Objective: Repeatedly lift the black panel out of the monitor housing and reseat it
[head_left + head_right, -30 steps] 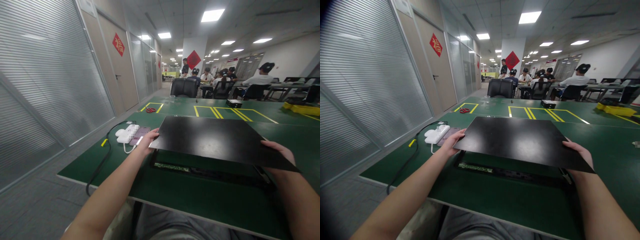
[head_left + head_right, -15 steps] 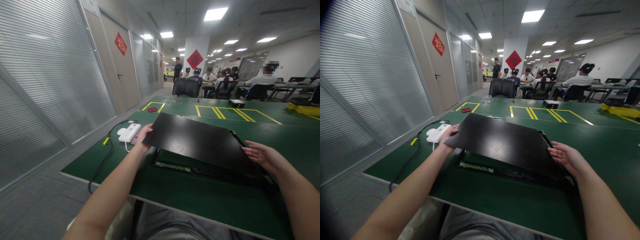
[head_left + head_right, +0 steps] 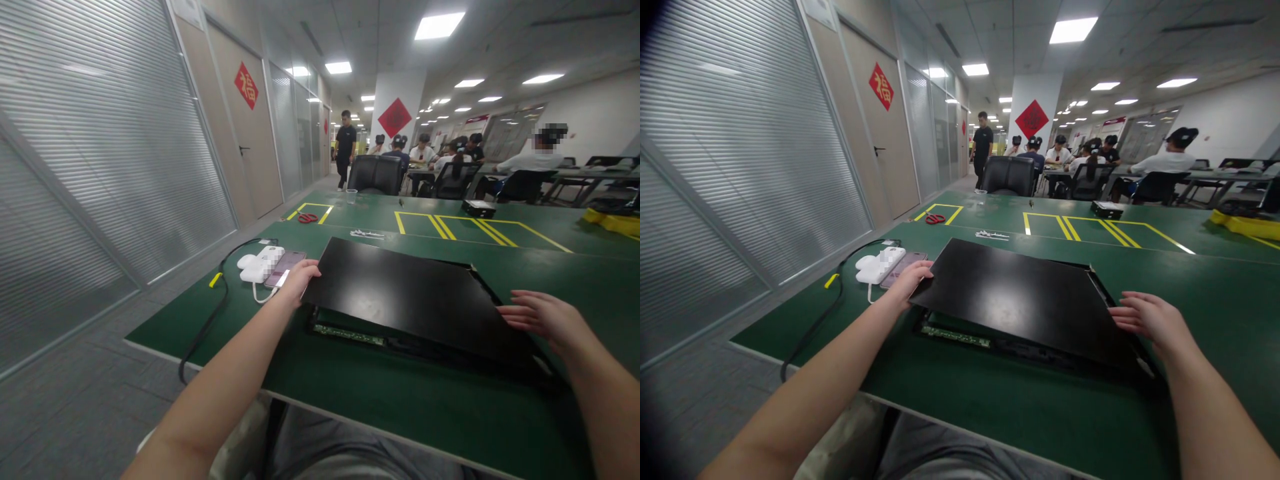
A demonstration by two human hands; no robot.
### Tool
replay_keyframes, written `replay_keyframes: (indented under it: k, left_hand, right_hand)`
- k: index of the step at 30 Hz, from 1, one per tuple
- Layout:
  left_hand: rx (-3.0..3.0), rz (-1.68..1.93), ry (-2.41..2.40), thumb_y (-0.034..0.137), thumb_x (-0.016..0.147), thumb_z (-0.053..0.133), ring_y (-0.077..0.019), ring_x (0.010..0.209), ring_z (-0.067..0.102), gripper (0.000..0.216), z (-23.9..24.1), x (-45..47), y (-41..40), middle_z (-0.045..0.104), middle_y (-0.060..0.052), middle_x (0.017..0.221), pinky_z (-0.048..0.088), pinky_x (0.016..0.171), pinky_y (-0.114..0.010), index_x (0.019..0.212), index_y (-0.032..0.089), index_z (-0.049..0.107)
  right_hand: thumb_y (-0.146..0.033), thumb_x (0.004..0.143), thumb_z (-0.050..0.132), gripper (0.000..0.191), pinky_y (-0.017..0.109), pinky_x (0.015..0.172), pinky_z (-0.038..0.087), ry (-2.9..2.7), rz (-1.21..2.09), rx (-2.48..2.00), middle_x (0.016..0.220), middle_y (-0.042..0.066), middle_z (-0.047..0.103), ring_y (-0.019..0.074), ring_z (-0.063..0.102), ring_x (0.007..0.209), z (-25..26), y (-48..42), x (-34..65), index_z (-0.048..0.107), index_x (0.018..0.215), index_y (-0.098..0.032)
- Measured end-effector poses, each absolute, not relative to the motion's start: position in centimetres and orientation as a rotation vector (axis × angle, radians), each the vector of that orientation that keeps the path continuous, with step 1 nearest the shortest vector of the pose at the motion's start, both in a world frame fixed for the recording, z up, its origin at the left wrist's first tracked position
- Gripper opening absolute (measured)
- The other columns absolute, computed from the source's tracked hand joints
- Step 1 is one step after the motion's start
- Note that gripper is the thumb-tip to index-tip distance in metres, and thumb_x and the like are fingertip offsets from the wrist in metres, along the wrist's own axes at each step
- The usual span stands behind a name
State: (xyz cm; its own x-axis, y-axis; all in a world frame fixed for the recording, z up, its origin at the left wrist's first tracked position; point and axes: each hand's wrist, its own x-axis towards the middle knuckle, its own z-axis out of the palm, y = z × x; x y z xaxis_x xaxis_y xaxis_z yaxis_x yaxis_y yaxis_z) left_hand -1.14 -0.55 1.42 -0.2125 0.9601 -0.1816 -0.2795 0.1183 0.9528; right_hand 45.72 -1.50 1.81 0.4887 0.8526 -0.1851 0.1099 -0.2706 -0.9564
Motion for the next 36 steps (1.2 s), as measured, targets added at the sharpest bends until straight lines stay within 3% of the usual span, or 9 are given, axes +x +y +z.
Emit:
replay_keyframes:
  k: [4, 8, 12, 17, 24, 36]
  left_hand:
    - [0.796, 1.434, 1.266, 0.017, 0.061, 0.075, -0.0183, 0.062, 0.063, 0.027, 1.3, -1.1, -0.6, 0.068, 0.0, 0.068, 0.047, 0.059, -0.028, 0.086, 0.02, 0.066]
    - [0.907, 1.423, 1.265, 0.026, 0.063, 0.09, -0.0164, 0.065, 0.064, 0.039, 0.9, -0.8, -0.7, 0.069, 0.0, 0.072, 0.049, 0.065, -0.027, 0.089, 0.019, 0.061]
    - [0.965, 1.368, 1.27, 0.024, 0.061, 0.094, -0.0191, 0.07, 0.068, 0.047, 0.5, -0.5, -0.8, 0.072, -0.003, 0.079, 0.051, 0.068, -0.029, 0.092, 0.019, 0.059]
    - [0.944, 1.371, 1.279, 0.016, 0.061, 0.089, -0.0202, 0.072, 0.068, 0.039, 1.0, -0.8, -0.9, 0.072, -0.003, 0.078, 0.051, 0.072, -0.03, 0.089, 0.019, 0.062]
    - [0.89, 1.384, 1.228, 0.017, 0.06, 0.071, -0.0174, 0.058, 0.059, 0.016, 1.6, -1.2, -0.7, 0.064, 0.002, 0.063, 0.043, 0.056, -0.027, 0.075, 0.021, 0.065]
    - [0.996, 1.309, 1.343, 0.011, 0.062, 0.077, -0.019, 0.064, 0.065, 0.027, 0.3, -0.5, -0.8, 0.071, -0.001, 0.071, 0.049, 0.065, -0.028, 0.085, 0.019, 0.066]
  right_hand:
    - [-0.008, 0.073, 0.063, 0.025, 0.026, 0.049, 0.06, -0.839, 0.925, -1.713, 0.063, 0.011, 0.071, 0.0232, 0.072, 0.055, 1.9, -1.6, 44.8, 0.059, 0.096, -0.019]
    - [-0.006, 0.076, 0.06, 0.022, 0.024, 0.045, 0.057, -0.829, 0.912, -1.727, 0.059, 0.009, 0.069, 0.0201, 0.069, 0.05, 1.8, -1.5, 44.5, 0.058, 0.093, -0.019]
    - [-0.006, 0.077, 0.06, 0.019, 0.023, 0.045, 0.056, -0.829, 0.882, -1.739, 0.058, 0.008, 0.069, 0.0197, 0.068, 0.049, 1.3, -1.1, 44.9, 0.058, 0.091, -0.019]
    - [-0.008, 0.074, 0.065, 0.022, 0.026, 0.046, 0.057, -0.86, 0.898, -1.752, 0.061, 0.01, 0.07, 0.0229, 0.07, 0.052, 0.6, -0.6, 45.4, 0.061, 0.092, -0.019]
    - [-0.008, 0.075, 0.062, 0.019, 0.024, 0.045, 0.057, -0.863, 0.9, -1.742, 0.063, 0.01, 0.071, 0.0213, 0.07, 0.053, 0.9, -0.9, 44.9, 0.062, 0.091, -0.018]
    - [-0.01, 0.077, 0.063, 0.016, 0.022, 0.044, 0.055, -0.856, 0.806, -1.767, 0.06, 0.008, 0.07, 0.0194, 0.068, 0.05, 0.3, -0.8, 45.9, 0.061, 0.089, -0.019]
